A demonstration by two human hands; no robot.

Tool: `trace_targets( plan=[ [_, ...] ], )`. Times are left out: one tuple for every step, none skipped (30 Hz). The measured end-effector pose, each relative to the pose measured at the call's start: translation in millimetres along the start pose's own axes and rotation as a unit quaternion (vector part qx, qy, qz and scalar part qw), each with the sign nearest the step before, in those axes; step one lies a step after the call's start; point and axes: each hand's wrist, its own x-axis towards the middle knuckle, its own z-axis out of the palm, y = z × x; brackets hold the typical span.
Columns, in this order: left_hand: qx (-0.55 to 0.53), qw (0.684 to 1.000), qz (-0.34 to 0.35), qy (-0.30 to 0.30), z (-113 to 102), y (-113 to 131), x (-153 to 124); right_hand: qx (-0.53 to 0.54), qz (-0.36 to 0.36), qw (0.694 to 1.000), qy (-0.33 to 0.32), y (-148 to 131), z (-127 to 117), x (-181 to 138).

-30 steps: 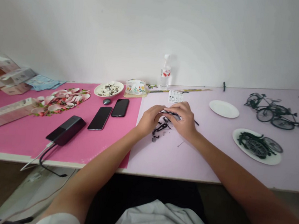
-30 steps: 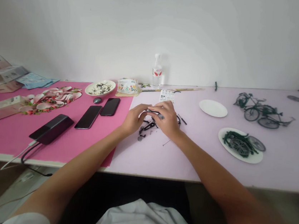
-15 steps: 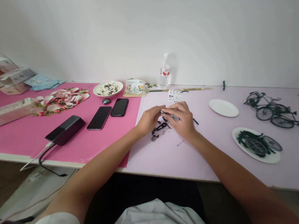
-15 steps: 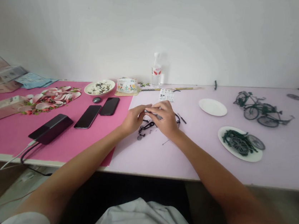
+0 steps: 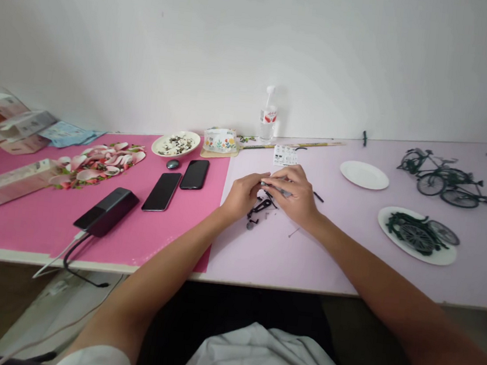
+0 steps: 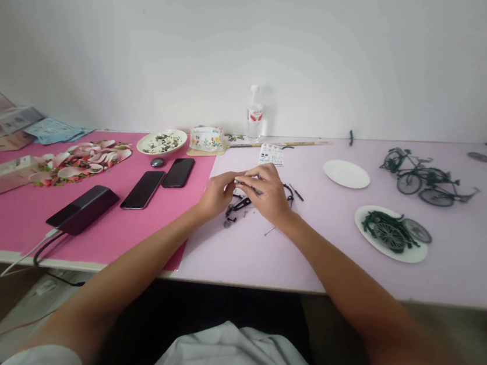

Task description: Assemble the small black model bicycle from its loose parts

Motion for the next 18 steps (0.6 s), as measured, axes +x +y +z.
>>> trace_targets(
  plan=[
    [-0.001,1.000,-0.001,0.001,0,0,0,-0.005,0.006,1.000,-0.005,-1,0,1],
    [-0.001,1.000,-0.003,0.002,0,1,1,-0.010,0.014,1.000,-0.010,-1,-1,1],
    [-0.002,1.000,-0.007,0.004,-1,1,1,-0.013,0.022,1.000,-0.014,-2,-2,2],
    [-0.003,1.000,-0.012,0.009,-1,2,2,-0.014,0.030,0.999,-0.017,-2,-3,2],
    [-0.007,1.000,-0.019,0.013,-2,2,3,-0.012,0.039,0.999,-0.020,-2,-4,3],
    [-0.011,0.999,-0.027,0.018,-3,2,4,-0.009,0.048,0.999,-0.020,-1,-6,3],
    [-0.017,0.999,-0.035,0.023,-4,2,4,-0.005,0.058,0.998,-0.019,1,-8,3],
    [-0.023,0.998,-0.043,0.028,-6,2,5,-0.002,0.068,0.998,-0.017,3,-9,3],
    [-0.028,0.998,-0.051,0.033,-7,2,6,0.001,0.076,0.997,-0.015,6,-11,3],
    [-0.031,0.997,-0.058,0.038,-9,2,7,0.003,0.081,0.997,-0.013,10,-12,2],
    [-0.034,0.996,-0.066,0.042,-10,2,8,0.004,0.083,0.996,-0.010,13,-13,2],
    [-0.037,0.995,-0.074,0.048,-12,2,9,0.004,0.082,0.997,-0.008,17,-13,2],
    [-0.040,0.995,-0.080,0.051,-13,2,10,0.002,0.078,0.997,-0.006,20,-13,2],
    [-0.044,0.994,-0.084,0.052,-14,2,10,-0.002,0.073,0.997,-0.004,24,-13,2],
    [-0.049,0.994,-0.087,0.051,-14,2,10,-0.008,0.068,0.998,-0.003,26,-13,1],
    [-0.054,0.993,-0.090,0.049,-15,2,10,-0.014,0.065,0.998,-0.003,29,-12,1],
    [-0.060,0.993,-0.091,0.045,-15,3,10,-0.020,0.062,0.998,-0.004,30,-11,0],
    [-0.066,0.993,-0.093,0.040,-15,3,9,-0.024,0.060,0.998,-0.007,32,-10,0]
  ],
)
